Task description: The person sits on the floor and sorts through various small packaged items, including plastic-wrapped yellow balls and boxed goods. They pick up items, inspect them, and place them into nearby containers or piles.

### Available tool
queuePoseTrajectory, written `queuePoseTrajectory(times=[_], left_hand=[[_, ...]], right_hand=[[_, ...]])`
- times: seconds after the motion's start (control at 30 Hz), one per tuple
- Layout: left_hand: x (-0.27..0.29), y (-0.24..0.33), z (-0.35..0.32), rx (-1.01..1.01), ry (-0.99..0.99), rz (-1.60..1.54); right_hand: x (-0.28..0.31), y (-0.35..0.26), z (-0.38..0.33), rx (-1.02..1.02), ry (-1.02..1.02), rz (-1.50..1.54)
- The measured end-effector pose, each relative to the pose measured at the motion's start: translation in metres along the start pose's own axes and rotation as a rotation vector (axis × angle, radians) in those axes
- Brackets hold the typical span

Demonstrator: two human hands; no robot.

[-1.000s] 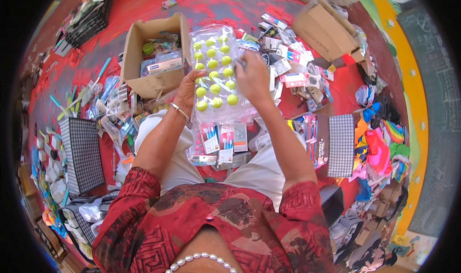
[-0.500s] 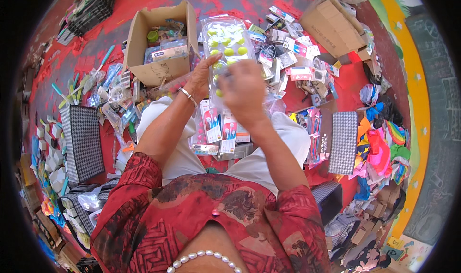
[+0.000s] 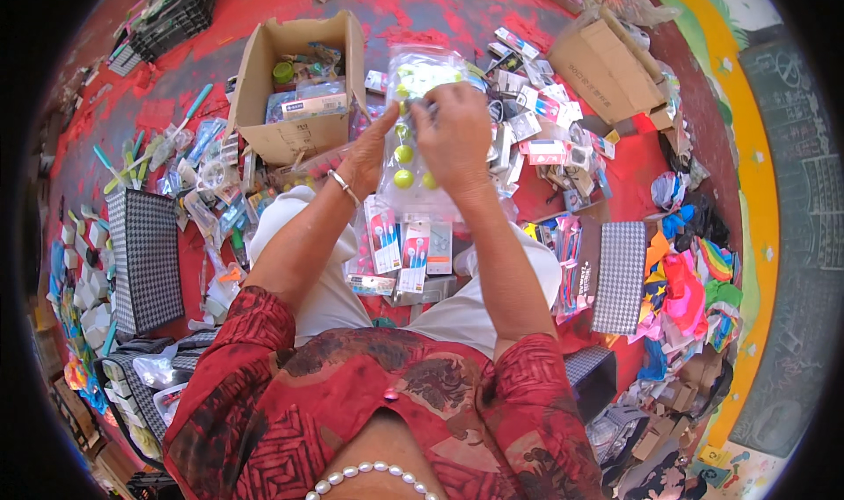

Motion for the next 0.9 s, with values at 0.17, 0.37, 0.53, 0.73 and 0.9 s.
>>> queuePoseTrajectory(times=[0.17,0.37,0.53,0.73,0.9], left_hand=[[0.002,0.001,-0.005,-0.095,-0.058,0.012],[0.004,0.0,-0.006,0.055,-0.235,-0.177],[0.013,-0.005,-0.006,0.05,-0.006,-0.159],[0.0,-0.008,-0.018,0.118,-0.174,-0.076],[-0.013,-0.009,-0.017,0.177,-0.305,-0.224]], right_hand=[[-0.015,-0.01,-0.014,-0.28,-0.027,0.346],[-0.021,-0.008,-0.02,-0.278,0.035,0.242],[-0.007,-0.035,-0.033,0.166,-0.042,0.29],[-0.011,-0.012,0.017,0.348,0.019,0.079],[-0.031,0.018,0.071,0.033,-0.062,-0.085]])
Point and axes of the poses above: each hand's wrist, its own z-axis towards the middle knuckle, its own x-axis out of the back of the hand, y = z × x, the point moved 1 cm from there along z, towards the middle knuckle, and after that the axes turned 2 degrees about y, right-handed, at the moved point
